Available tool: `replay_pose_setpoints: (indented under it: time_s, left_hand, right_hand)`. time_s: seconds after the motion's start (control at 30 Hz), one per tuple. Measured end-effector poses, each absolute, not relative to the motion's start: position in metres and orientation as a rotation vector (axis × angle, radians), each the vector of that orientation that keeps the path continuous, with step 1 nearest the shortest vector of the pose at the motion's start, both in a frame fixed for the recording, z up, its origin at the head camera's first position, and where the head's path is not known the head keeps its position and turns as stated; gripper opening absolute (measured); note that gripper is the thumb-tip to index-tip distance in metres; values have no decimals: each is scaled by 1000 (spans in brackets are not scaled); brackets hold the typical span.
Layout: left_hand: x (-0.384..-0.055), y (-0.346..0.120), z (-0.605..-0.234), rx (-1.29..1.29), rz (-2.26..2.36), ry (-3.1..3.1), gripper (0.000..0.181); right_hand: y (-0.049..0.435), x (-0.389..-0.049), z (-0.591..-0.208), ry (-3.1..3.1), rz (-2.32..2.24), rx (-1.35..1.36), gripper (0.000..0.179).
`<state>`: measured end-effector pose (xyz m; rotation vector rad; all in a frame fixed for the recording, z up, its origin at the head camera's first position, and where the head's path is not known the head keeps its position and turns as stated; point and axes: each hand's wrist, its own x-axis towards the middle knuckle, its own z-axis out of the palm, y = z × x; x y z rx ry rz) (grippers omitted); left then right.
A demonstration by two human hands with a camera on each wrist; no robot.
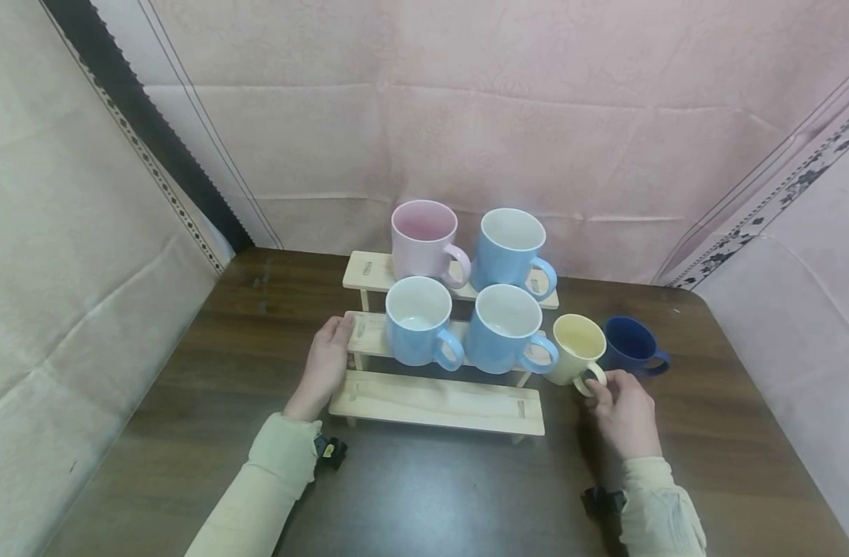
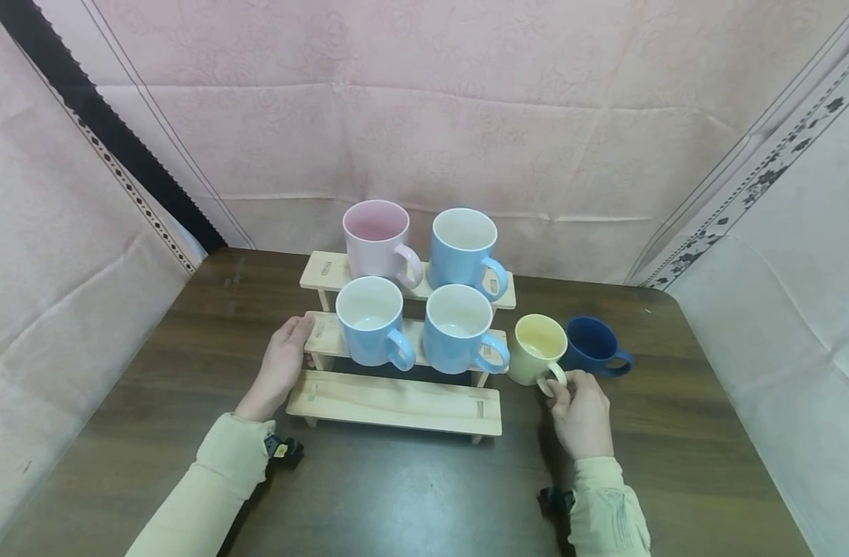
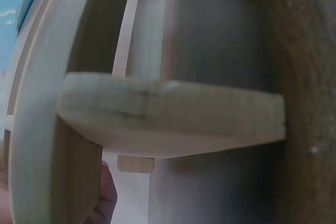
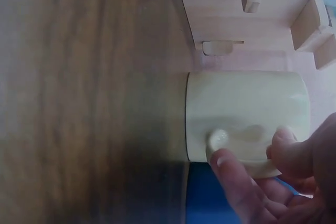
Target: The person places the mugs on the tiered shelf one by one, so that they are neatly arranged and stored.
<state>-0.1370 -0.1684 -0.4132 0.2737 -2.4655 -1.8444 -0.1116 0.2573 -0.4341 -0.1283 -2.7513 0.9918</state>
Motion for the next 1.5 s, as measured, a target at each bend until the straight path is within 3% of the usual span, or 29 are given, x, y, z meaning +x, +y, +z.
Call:
replay_pose_setpoints:
  time_s: [0.87,1.5]
  left_hand:
    - [-138,-168,-414,250,-1829,-2466,49]
    - [-137,-168,-413,250,-1826,-2456,46]
  right_hand:
    - [251,-85,-427,-2613,919,-296,11]
    - [251,-35,-396,-2432,863,-257,10]
